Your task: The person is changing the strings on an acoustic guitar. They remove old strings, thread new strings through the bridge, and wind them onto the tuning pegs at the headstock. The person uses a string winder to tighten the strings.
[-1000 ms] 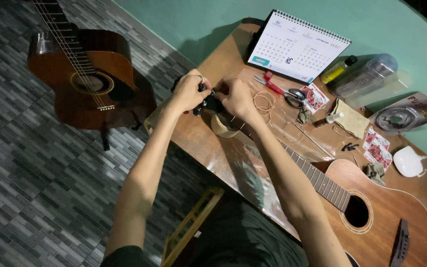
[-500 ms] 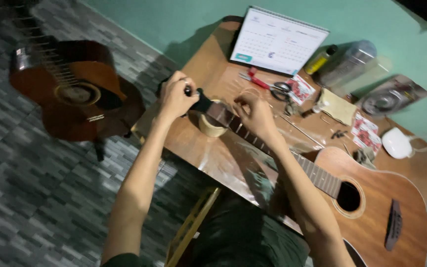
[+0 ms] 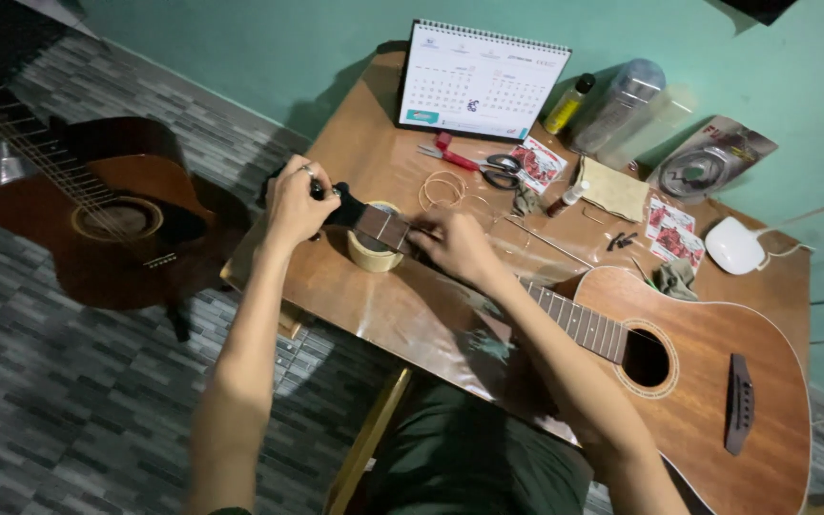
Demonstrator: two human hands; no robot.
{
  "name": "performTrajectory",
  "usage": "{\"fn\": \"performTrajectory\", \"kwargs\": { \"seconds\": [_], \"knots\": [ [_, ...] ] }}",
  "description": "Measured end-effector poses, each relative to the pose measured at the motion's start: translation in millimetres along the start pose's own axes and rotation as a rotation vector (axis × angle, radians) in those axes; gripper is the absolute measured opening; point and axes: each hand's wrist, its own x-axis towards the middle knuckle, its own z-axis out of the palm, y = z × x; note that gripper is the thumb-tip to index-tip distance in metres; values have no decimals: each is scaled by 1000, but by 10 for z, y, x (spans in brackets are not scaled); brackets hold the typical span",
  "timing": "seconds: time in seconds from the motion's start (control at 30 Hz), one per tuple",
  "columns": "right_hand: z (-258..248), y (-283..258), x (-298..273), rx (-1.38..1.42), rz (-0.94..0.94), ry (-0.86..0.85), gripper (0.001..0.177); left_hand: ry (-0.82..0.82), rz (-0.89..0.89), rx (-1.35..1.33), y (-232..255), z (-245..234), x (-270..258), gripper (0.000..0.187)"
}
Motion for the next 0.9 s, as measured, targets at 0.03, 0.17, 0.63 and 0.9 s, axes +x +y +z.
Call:
{"fn": "performTrajectory", "kwargs": {
  "seconds": [0.03,0.17,0.63,0.9],
  "knots": [
    [149,-39,175,69,-52,13,22,4,-16,2,13,-14,-3,10],
    [424,-194,830,140,-86,-16,22,11,-2,-7,-78,31,21,10],
    [549,-169,1323,74,328,-389,31,63,104,-25,-99,-6,-27,13],
    [669,51,1401,111,228,-301,29,60,118,-62,-89,-12,-17,15]
  ]
}}
